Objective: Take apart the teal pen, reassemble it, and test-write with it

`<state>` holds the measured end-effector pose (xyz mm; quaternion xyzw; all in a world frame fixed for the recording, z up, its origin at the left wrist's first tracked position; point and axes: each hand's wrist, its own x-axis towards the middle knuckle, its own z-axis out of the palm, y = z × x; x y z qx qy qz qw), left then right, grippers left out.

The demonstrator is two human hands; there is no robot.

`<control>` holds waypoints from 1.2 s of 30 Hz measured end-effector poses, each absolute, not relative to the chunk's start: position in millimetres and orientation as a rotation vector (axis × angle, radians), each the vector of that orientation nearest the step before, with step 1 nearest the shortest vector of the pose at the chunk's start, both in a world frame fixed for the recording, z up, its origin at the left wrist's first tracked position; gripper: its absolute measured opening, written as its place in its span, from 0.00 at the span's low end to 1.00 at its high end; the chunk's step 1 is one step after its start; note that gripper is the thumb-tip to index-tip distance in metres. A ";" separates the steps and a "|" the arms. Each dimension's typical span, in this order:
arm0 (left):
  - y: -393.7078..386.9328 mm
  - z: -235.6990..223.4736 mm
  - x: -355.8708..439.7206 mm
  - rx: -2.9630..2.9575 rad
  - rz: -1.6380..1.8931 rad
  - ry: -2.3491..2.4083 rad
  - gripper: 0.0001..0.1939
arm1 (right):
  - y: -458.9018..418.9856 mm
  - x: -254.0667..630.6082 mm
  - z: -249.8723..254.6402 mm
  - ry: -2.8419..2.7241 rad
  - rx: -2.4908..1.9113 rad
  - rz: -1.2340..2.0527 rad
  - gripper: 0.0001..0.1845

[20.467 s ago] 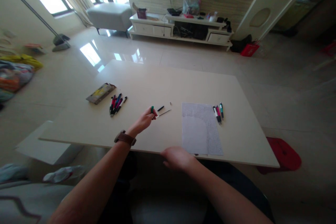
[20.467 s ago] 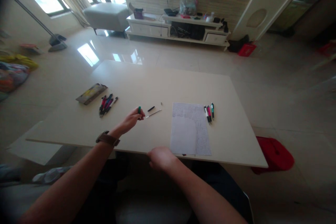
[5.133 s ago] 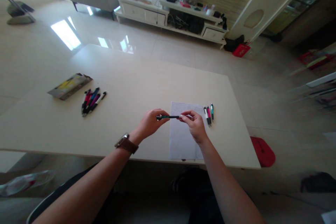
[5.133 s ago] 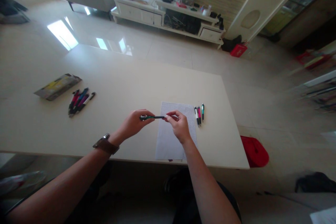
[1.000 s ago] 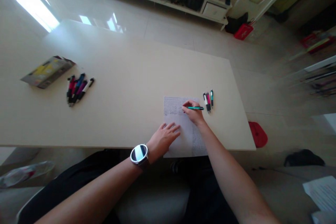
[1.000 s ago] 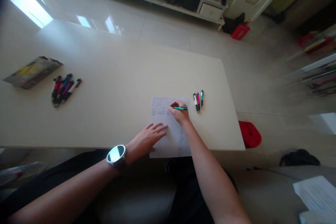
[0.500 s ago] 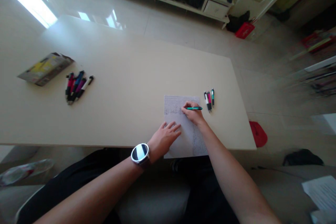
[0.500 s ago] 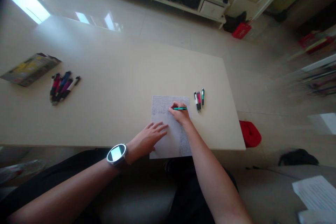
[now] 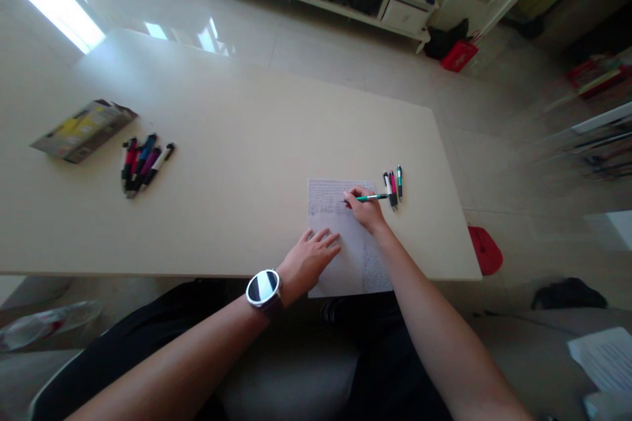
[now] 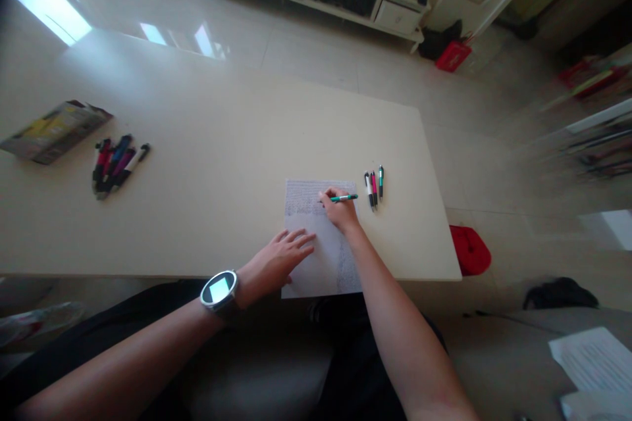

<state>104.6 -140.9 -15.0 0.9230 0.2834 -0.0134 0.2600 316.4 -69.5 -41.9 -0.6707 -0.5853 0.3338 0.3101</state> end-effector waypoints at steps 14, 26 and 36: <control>-139.2 -25.3 104.8 2.500 -0.012 0.771 0.39 | -69.9 334.2 -14.1 -1.568 -2.158 0.428 0.34; -127.8 -37.4 95.4 2.467 0.020 0.833 0.42 | -72.2 375.9 -25.3 -1.783 -2.378 0.335 0.33; -129.8 -16.3 99.5 2.452 0.012 0.841 0.39 | -65.1 375.8 16.4 -1.691 -1.956 0.247 0.18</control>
